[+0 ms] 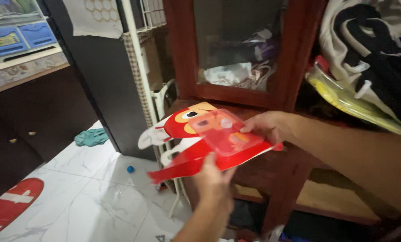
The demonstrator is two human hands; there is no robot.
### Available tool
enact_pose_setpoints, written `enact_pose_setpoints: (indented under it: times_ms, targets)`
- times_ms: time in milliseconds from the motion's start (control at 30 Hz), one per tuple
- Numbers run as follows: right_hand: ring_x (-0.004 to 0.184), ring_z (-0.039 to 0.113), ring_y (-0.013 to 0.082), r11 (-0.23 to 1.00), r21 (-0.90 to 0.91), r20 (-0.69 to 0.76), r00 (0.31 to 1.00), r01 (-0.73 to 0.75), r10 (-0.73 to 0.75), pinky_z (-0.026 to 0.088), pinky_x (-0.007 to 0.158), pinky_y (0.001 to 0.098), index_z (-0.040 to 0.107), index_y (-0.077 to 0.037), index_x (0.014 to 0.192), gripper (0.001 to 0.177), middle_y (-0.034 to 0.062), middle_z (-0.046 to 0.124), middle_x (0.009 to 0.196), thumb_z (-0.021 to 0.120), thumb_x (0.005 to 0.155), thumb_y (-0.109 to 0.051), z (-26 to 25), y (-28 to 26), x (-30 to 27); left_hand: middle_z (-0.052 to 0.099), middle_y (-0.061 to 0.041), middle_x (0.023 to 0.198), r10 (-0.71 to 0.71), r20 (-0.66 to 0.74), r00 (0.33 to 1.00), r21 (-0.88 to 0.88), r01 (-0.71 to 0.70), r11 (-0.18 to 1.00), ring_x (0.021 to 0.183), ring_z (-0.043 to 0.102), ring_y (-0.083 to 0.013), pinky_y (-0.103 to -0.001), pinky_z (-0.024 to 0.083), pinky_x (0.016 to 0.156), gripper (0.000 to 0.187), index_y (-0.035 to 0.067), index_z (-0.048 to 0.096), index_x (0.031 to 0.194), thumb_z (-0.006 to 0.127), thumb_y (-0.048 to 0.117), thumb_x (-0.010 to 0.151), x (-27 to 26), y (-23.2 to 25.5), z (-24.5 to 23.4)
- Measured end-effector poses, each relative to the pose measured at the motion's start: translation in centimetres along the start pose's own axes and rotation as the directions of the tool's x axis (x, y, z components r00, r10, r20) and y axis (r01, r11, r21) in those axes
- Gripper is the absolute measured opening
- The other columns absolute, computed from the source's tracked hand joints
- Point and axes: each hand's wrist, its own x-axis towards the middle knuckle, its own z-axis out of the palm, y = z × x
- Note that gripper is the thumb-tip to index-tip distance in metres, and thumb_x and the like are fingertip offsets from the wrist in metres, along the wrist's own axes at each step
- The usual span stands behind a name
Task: The person sorts through a stack of papers and folders on a wooden cabinet, flipping through documents and rearranging them. They then wipe the cabinet surface with a floral cloth and place a red folder on a backpack before adjusting the backpack straps.
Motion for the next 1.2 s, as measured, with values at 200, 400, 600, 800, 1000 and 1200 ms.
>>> enact_pose_setpoints:
  times_ms: [200,400,600,800,1000,1200]
  targets:
    - [0.085,0.073,0.0287,0.888,-0.376,-0.592,0.669,0.263,-0.449,0.06,0.076,0.0459,0.077,0.005,0.114,0.038,0.0157,0.076,0.097,0.077,0.084,-0.017,-3.5,0.9,-3.4,0.058,-0.007,0.144,0.085,0.131,0.988,-0.197,-0.058,0.979,0.121,0.067,-0.025,-0.045,0.061,0.097,0.057,0.018,0.041,0.151,0.053,0.028,0.096,0.9,-10.2,3.9]
    - [0.085,0.073,0.0261,0.799,-0.483,-0.641,0.478,0.358,-0.601,0.059,0.072,0.0392,0.058,0.0,0.132,0.057,0.0189,0.075,0.103,0.076,0.078,-0.008,-5.4,4.6,-7.7,0.072,-0.017,0.115,-0.388,0.303,0.87,0.115,0.371,0.921,0.1,0.07,-0.0274,-0.038,0.06,0.081,0.077,-0.003,0.065,0.126,0.036,0.066,0.106,6.7,-15.2,10.2]
    - [0.08,0.068,0.0203,0.915,-0.319,-0.634,0.663,0.246,-0.399,0.058,0.068,0.0361,0.064,-0.007,0.129,0.041,0.0108,0.07,0.099,0.068,0.089,-0.016,-3.2,7.3,-13.5,0.076,-0.011,0.111,-0.509,0.273,0.816,0.292,0.434,0.852,0.097,0.072,-0.026,-0.038,0.061,0.08,0.066,0.01,0.06,0.118,0.025,0.063,0.102,11.0,-13.4,13.0]
    - [0.078,0.069,0.0203,0.942,-0.168,-0.656,0.68,0.29,-0.326,0.06,0.07,0.0362,0.064,-0.01,0.12,0.033,0.0089,0.07,0.097,0.067,0.088,-0.011,-2.3,8.1,-16.3,0.074,-0.011,0.114,-0.599,0.297,0.743,0.479,0.426,0.767,0.098,0.07,-0.0252,-0.037,0.058,0.081,0.071,0.006,0.055,0.136,0.038,0.065,0.1,10.6,-12.0,14.6]
    - [0.077,0.068,0.0175,0.889,-0.164,-0.672,0.611,0.428,-0.418,0.059,0.068,0.0335,0.064,-0.007,0.119,0.031,0.008,0.07,0.095,0.067,0.089,-0.013,-4.3,8.3,-16.0,0.075,-0.006,0.11,-0.543,0.437,0.717,0.633,0.183,0.752,0.093,0.07,-0.0211,-0.036,0.058,0.074,0.044,0.011,0.06,0.131,0.057,0.037,0.096,8.4,-14.7,14.8]
    - [0.069,0.061,0.0181,0.77,-0.142,-0.739,0.451,0.622,-0.5,0.049,0.057,0.034,0.063,-0.003,0.12,0.035,0.01,0.066,0.085,0.064,0.085,0.0,-9.5,9.4,-18.0,0.069,-0.011,0.105,-0.373,0.636,0.676,0.605,-0.137,0.784,0.088,0.066,-0.0226,-0.031,0.057,0.064,0.024,0.006,0.064,0.114,0.065,0.018,0.093,4.2,-18.0,21.1]
